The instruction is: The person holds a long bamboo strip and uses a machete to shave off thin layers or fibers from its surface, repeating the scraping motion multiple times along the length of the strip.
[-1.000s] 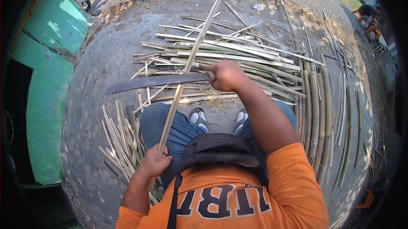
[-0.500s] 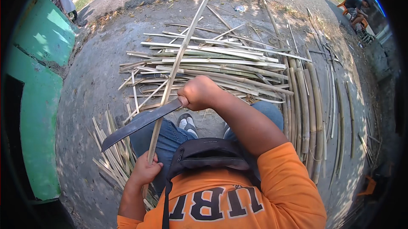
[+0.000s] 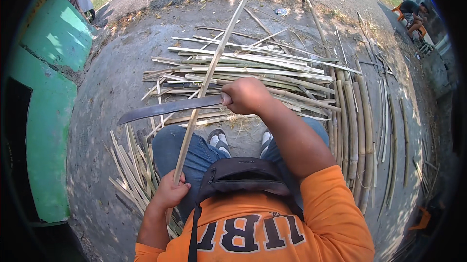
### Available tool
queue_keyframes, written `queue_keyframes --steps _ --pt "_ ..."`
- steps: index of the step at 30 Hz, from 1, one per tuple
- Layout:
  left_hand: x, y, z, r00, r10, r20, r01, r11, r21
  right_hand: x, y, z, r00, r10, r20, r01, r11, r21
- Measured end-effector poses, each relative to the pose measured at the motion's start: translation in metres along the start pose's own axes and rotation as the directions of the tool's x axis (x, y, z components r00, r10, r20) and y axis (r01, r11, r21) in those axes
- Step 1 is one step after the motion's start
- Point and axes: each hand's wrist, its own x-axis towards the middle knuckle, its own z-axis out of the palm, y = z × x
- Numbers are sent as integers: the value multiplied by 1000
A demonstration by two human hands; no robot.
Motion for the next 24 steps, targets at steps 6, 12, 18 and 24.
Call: queue_keyframes --steps 6,12,18,24 --pt "-2 4 1 1000 -23 9 22 999 38 1 -17 10 981 -141 133 146 989 -33" --pt "-3 -2 6 999 31 -41 -30 999 39 10 43 8 973 206 -108 -184 966 181" --pt "-2 0 2 1000 -14 -12 14 1000 -9 11 42 17 975 180 -129 -164 979 120" --pt "-2 -3 2 1000 -9 -24 8 1000 -15 3 5 0 999 39 -19 -38 998 49"
